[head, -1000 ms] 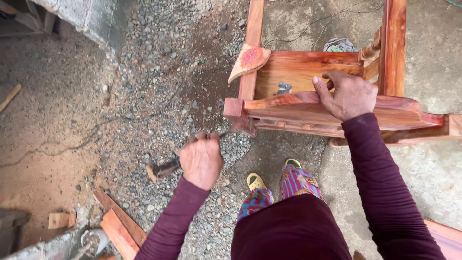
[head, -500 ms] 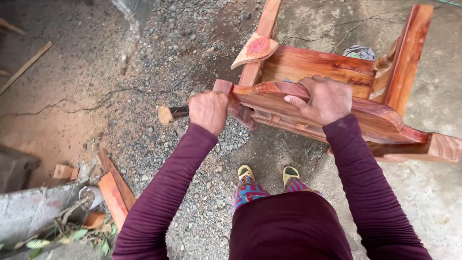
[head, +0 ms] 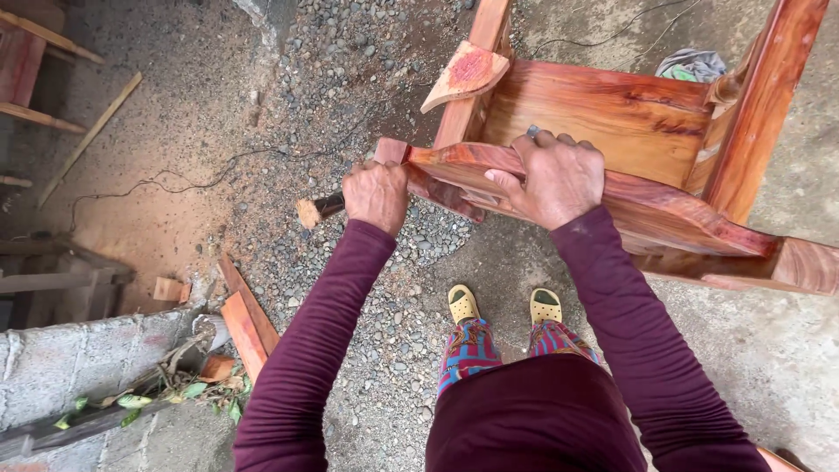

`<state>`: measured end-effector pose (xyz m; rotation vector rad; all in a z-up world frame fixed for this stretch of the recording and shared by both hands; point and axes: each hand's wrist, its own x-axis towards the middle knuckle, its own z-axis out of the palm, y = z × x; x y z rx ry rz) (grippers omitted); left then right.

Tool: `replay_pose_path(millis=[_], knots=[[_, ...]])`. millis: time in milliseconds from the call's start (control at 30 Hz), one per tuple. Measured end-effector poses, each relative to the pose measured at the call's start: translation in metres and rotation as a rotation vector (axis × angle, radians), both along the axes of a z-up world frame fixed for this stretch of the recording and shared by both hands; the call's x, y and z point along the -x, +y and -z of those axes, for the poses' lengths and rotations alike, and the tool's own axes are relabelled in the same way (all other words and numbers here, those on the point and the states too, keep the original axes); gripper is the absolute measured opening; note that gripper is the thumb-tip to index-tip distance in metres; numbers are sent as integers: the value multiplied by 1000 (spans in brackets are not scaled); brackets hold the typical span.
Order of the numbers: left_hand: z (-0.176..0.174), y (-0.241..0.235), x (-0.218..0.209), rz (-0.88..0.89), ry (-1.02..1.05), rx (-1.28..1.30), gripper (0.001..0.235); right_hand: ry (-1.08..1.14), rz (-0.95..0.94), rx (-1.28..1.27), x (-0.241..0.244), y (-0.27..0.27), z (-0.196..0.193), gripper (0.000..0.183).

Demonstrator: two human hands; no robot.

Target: The person uses a chisel to carve and shape the edges of a wooden chair frame. They hold the chair with one hand while striking the chisel with the other to remove wood shavings from the armrest and leg joints.

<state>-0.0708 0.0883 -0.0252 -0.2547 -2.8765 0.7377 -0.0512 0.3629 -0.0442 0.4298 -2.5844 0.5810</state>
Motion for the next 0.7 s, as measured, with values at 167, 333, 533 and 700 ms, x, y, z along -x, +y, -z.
replay_pose_path(millis=[167, 333, 533, 700], knots=[[10, 1, 0, -135, -102, -8, 16, -107, 7, -4, -2, -1, -7, 46], [19, -1, 3, -160, -104, -23, 17, -85, 5, -13, -2, -1, -9, 45], [24, -3, 4, -202, -129, -32, 18, -93, 9, -18, -1, -2, -7, 46], [26, -2, 1, -188, -88, -22, 19, -111, 4, -20, -1, 0, -8, 45]])
